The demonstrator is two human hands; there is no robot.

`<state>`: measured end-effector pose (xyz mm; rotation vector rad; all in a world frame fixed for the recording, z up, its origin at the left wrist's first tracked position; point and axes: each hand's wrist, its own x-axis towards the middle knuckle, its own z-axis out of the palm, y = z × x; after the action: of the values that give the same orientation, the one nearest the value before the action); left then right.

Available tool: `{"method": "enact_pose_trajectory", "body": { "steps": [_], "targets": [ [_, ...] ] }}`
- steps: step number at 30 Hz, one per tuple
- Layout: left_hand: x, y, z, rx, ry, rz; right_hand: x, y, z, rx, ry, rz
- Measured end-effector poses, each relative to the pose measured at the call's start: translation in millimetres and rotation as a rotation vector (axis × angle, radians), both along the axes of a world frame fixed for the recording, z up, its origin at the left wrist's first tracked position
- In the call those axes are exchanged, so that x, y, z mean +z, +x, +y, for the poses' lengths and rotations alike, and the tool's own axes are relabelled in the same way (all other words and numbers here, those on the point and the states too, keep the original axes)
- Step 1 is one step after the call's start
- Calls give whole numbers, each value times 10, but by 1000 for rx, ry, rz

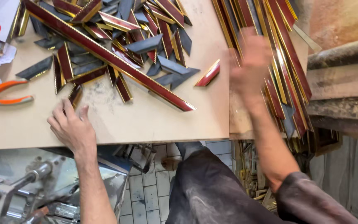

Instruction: The person joins the corners of red and gold picture frame moulding using a manual V-nail pressing machine, positioning mitered corners under the machine and pressing them to fasten the frame together. They also use pliers on a frame corner and set completed frames aside.

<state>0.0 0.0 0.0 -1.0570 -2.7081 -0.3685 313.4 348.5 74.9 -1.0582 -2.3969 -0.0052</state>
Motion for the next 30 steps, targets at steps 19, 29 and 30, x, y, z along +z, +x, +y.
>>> {"method": "enact_pose_trajectory", "body": {
  "steps": [19,29,30],
  "targets": [
    [36,1953,-2622,426,630,-48,707,401,-1171,390,-462,255],
    [-604,1608,-3942,476,117,192,-259,-320,-3445,1138,-375,-491],
    [-634,1511,-3922,503,52,224,-318,-462,-3474,1170,-367,-457]
  ]
}}
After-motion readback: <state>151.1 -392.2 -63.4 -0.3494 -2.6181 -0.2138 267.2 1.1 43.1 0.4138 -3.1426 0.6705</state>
